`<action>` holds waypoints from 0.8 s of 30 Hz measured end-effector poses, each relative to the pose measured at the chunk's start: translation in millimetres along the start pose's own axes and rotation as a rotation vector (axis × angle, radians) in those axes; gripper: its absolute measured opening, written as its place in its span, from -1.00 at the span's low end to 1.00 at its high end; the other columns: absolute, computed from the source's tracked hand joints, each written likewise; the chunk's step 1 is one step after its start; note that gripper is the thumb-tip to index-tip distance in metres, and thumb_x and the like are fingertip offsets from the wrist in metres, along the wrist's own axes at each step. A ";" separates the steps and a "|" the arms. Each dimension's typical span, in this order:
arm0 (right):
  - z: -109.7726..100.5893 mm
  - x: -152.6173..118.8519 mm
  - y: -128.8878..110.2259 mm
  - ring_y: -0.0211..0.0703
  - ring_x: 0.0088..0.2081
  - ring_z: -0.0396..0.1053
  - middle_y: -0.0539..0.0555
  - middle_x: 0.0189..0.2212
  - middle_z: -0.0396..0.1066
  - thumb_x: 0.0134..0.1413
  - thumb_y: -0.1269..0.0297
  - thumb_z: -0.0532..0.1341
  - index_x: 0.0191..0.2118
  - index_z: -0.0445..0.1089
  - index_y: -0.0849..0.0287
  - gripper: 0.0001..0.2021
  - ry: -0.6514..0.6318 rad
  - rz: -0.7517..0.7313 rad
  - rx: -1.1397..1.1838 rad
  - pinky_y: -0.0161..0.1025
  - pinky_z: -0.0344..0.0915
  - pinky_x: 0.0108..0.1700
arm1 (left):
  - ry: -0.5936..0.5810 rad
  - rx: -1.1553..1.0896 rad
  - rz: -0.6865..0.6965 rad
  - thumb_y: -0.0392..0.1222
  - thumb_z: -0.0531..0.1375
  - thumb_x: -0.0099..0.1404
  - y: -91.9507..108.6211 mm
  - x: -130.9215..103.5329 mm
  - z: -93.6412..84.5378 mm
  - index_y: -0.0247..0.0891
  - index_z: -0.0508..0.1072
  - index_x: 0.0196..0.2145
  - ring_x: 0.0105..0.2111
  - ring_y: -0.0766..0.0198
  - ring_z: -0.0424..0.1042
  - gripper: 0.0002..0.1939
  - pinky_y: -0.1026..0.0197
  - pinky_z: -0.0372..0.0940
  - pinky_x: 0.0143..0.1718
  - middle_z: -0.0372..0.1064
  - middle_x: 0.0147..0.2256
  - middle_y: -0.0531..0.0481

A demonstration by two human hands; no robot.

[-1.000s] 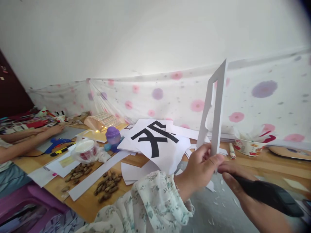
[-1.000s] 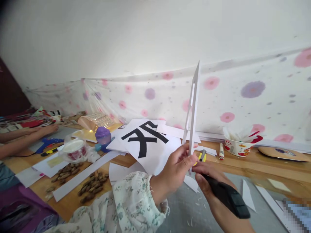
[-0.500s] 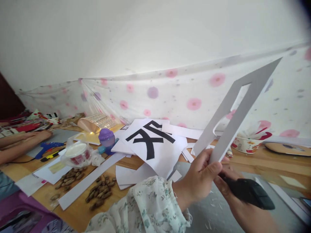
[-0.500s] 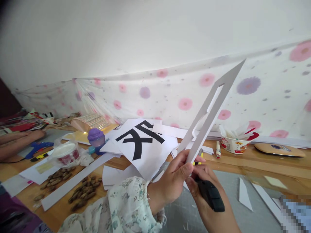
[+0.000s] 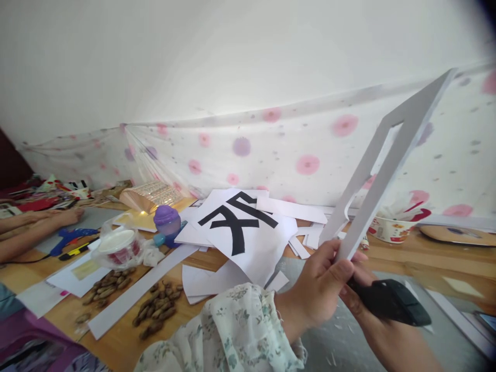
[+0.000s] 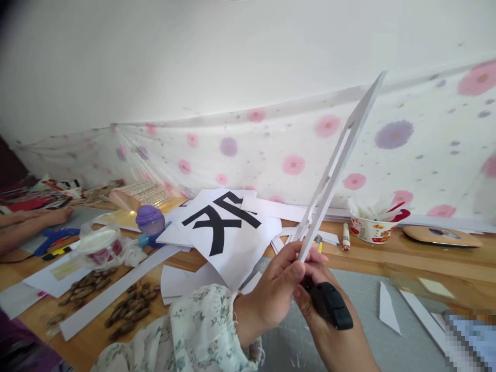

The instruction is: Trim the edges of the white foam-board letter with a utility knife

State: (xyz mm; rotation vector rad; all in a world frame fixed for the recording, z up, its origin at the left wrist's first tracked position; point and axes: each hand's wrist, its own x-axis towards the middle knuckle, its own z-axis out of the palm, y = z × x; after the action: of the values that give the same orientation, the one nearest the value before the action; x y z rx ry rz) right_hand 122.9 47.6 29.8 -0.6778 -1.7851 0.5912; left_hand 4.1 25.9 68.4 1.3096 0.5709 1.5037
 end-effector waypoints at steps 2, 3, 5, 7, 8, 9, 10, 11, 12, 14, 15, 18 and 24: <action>-2.7 3.3 -3.4 0.06 -0.17 0.52 0.10 -0.10 0.51 0.11 0.11 0.21 -0.04 0.49 -0.07 -0.70 -0.014 -0.045 -0.016 -0.13 0.51 -0.24 | 0.008 -0.008 -0.031 0.23 0.22 0.17 2.5 0.6 -1.1 -0.28 0.44 -0.19 -0.30 0.21 0.38 -0.50 0.16 0.26 -0.17 0.37 -0.39 -0.04; -3.9 4.5 -4.9 0.05 -0.18 0.53 0.10 -0.12 0.52 0.10 0.11 0.21 -0.05 0.49 -0.07 -0.71 -0.029 -0.062 -0.024 -0.13 0.52 -0.26 | 0.009 -0.009 -0.057 0.21 0.25 0.15 4.0 0.9 -2.2 -0.28 0.44 -0.18 -0.28 0.22 0.39 -0.51 0.17 0.26 -0.16 0.40 -0.36 -0.06; -5.3 6.3 -7.4 0.07 -0.19 0.53 0.10 -0.16 0.54 0.08 0.10 0.22 -0.08 0.51 -0.06 -0.72 -0.044 -0.083 -0.043 -0.14 0.52 -0.28 | 0.017 0.003 -0.106 0.18 0.30 0.11 7.4 1.4 -4.7 -0.27 0.42 -0.15 -0.28 0.23 0.41 -0.48 0.18 0.27 -0.18 0.45 -0.27 -0.11; -5.4 7.2 -9.7 0.07 -0.20 0.53 0.10 -0.21 0.55 0.07 0.10 0.24 -0.11 0.52 -0.04 -0.74 -0.049 -0.078 -0.061 -0.14 0.52 -0.31 | 0.030 0.020 -0.128 0.17 0.33 0.07 10.9 2.0 -6.7 -0.28 0.40 -0.11 -0.31 0.26 0.42 -0.44 0.21 0.28 -0.25 0.47 -0.23 -0.15; -5.0 7.5 -11.0 0.06 -0.23 0.53 0.10 -0.23 0.55 0.06 0.10 0.24 -0.13 0.53 -0.03 -0.75 -0.052 -0.072 -0.065 -0.15 0.52 -0.33 | 0.038 0.024 -0.130 0.17 0.34 0.06 12.5 2.2 -7.3 -0.28 0.39 -0.10 -0.34 0.26 0.43 -0.42 0.22 0.28 -0.28 0.48 -0.25 -0.15; -4.6 7.7 -12.3 0.04 -0.26 0.54 0.10 -0.25 0.55 0.06 0.11 0.24 -0.15 0.53 -0.02 -0.76 -0.055 -0.067 -0.063 -0.16 0.52 -0.35 | 0.046 0.020 -0.126 0.17 0.34 0.05 13.7 2.4 -7.5 -0.28 0.38 -0.09 -0.35 0.26 0.43 -0.40 0.23 0.28 -0.30 0.49 -0.29 -0.14; -4.1 7.8 -13.7 0.02 -0.29 0.54 0.10 -0.27 0.55 0.06 0.11 0.24 -0.18 0.54 -0.01 -0.77 -0.060 -0.068 -0.059 -0.17 0.51 -0.37 | 0.055 0.009 -0.116 0.17 0.34 0.05 14.6 2.6 -7.5 -0.28 0.38 -0.08 -0.36 0.26 0.44 -0.40 0.23 0.29 -0.29 0.49 -0.32 -0.12; -3.6 7.9 -15.2 0.01 -0.32 0.54 0.10 -0.29 0.55 0.06 0.11 0.25 -0.20 0.54 0.00 -0.79 -0.066 -0.071 -0.057 -0.18 0.51 -0.39 | 0.064 -0.001 -0.103 0.17 0.34 0.06 15.1 2.6 -7.1 -0.29 0.37 -0.08 -0.34 0.25 0.45 -0.40 0.22 0.30 -0.27 0.48 -0.34 -0.10; -3.1 7.9 -16.5 0.00 -0.35 0.53 0.09 -0.31 0.56 0.05 0.11 0.25 -0.22 0.54 0.00 -0.80 -0.068 -0.077 -0.057 -0.18 0.51 -0.41 | 0.073 -0.010 -0.086 0.16 0.34 0.07 15.1 2.6 -6.7 -0.29 0.37 -0.09 -0.33 0.25 0.46 -0.41 0.21 0.31 -0.25 0.47 -0.35 -0.09; -2.1 7.3 -18.0 -0.02 -0.40 0.52 0.09 -0.35 0.55 0.03 0.12 0.27 -0.24 0.54 0.00 -0.81 -0.071 -0.085 -0.051 -0.19 0.50 -0.44 | 0.086 -0.031 -0.057 0.16 0.33 0.08 14.1 2.4 -5.6 -0.30 0.37 -0.12 -0.34 0.26 0.46 -0.44 0.21 0.33 -0.23 0.45 -0.38 -0.06; -1.4 6.5 -17.9 -0.03 -0.42 0.51 0.09 -0.36 0.55 0.02 0.12 0.27 -0.25 0.53 0.00 -0.82 -0.074 -0.083 -0.043 -0.19 0.49 -0.45 | 0.094 -0.039 -0.042 0.16 0.32 0.08 13.3 2.3 -5.1 -0.30 0.37 -0.14 -0.36 0.28 0.46 -0.45 0.23 0.33 -0.25 0.44 -0.40 -0.04; 0.6 3.2 -15.0 -0.04 -0.43 0.50 0.11 -0.35 0.54 0.03 0.10 0.26 -0.24 0.53 0.01 -0.80 -0.060 -0.062 -0.014 -0.19 0.47 -0.46 | 0.112 -0.049 -0.017 0.19 0.30 0.09 10.8 2.8 -4.0 -0.31 0.34 -0.16 -0.45 0.32 0.43 -0.44 0.27 0.31 -0.36 0.42 -0.47 0.00; -13.7 2.8 -8.6 0.04 -0.22 0.46 0.11 -0.27 0.51 0.08 0.03 0.21 -0.21 0.52 0.03 -0.74 -0.053 0.045 -0.084 -0.08 0.41 -0.22 | 0.233 -0.021 0.088 0.22 0.20 0.19 10.3 6.7 -6.0 -0.28 0.29 -0.19 -0.60 0.40 0.31 -0.51 0.32 0.25 -0.47 0.30 -0.59 0.14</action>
State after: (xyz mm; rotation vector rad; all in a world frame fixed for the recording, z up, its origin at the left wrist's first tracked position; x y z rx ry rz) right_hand 133.9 44.4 41.5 -0.7673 -1.8559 0.5715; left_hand -4.6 29.6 78.3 1.1638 0.6513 1.7442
